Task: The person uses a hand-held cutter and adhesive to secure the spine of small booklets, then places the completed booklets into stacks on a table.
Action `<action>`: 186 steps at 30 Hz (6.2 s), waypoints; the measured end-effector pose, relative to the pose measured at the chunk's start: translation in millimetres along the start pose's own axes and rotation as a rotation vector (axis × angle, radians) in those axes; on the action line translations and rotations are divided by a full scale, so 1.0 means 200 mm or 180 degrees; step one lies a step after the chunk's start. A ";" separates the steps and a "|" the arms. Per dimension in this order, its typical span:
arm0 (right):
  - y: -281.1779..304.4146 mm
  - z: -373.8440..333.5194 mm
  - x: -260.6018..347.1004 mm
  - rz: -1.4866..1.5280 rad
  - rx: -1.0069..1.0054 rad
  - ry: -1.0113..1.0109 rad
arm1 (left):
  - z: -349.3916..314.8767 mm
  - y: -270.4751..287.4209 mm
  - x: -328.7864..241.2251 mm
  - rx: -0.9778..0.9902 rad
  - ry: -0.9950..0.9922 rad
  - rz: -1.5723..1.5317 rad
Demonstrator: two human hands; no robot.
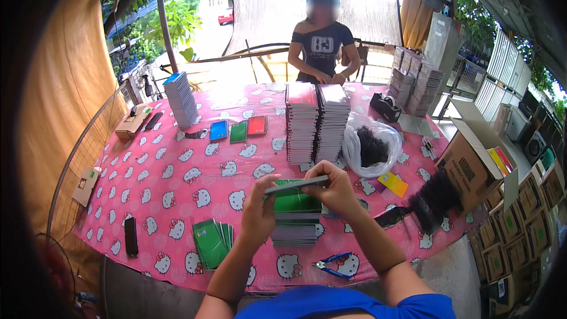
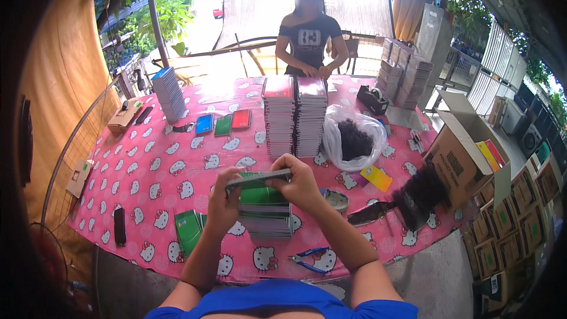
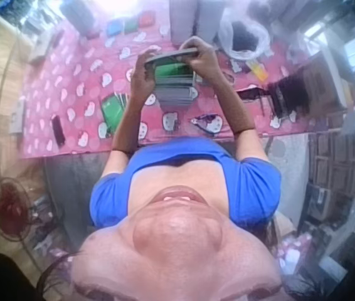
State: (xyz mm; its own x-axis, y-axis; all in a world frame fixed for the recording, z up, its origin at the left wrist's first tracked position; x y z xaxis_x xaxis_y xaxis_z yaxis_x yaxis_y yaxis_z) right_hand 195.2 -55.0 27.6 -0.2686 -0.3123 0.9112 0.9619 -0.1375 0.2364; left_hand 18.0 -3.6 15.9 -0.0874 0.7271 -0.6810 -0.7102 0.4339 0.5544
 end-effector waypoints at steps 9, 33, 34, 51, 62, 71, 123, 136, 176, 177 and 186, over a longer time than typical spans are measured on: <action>-0.06 -0.06 -0.04 -0.0862 -0.0350 0.0361 | 0.19 -0.07 -0.21 -0.0262 0.0384 0.1747; 0.26 -0.17 0.18 -0.1395 -0.0524 0.0546 | 0.24 -0.06 -0.22 -0.0331 0.0025 0.0875; 0.26 -0.16 0.19 -0.1488 -0.0578 0.0661 | 0.23 -0.07 -0.21 -0.0344 0.0048 0.0889; 0.10 -0.09 0.23 -0.2381 0.0095 0.0775 | 0.19 -0.05 -0.20 -0.0594 0.0129 0.0836; 0.06 -0.06 0.25 -0.2103 0.0170 0.0424 | 0.18 -0.05 -0.18 -0.0496 0.0266 0.0847; -0.01 -0.06 0.31 -0.2630 -0.0406 0.0939 | 0.18 -0.04 -0.19 -0.0650 0.0094 0.0814; 0.28 0.33 0.01 -0.1030 0.0994 -0.0325 | 0.13 -0.02 0.18 -0.1046 0.0633 -0.2791; 0.43 -0.61 -1.06 -0.3629 0.0513 -0.2247 | 0.19 -0.02 0.05 -0.0788 0.0775 -0.2455; -0.35 -1.01 -0.52 -0.3108 0.0522 -0.0093 | -1.47 0.27 0.80 -0.2893 0.3028 0.0720; -0.24 -1.02 -0.56 -0.2919 0.0313 -0.0026 | -1.52 0.25 0.84 -0.2574 0.3327 0.1064; 1.19 -1.27 -1.13 -0.4072 -0.1354 -0.2339 | -0.28 0.58 0.14 -0.1763 0.0973 0.1100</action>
State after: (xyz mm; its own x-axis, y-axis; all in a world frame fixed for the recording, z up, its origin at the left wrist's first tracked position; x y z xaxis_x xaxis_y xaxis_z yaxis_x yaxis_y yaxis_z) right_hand 471.9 -255.0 -208.2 -0.6713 0.7215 0.1696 -0.0058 -0.2340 0.9722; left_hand -105.5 37.9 34.5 -0.5051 0.5573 -0.6589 -0.8495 -0.1865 0.4935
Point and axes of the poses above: each hand's wrist, its own z-axis towards the middle knuckle, its own y-axis out of the back of the hand, x = y × z, the point moved 6 cm from there along z, towards the middle knuckle, and after that the axes turned 10 degrees about x, right-handed, at the moved point
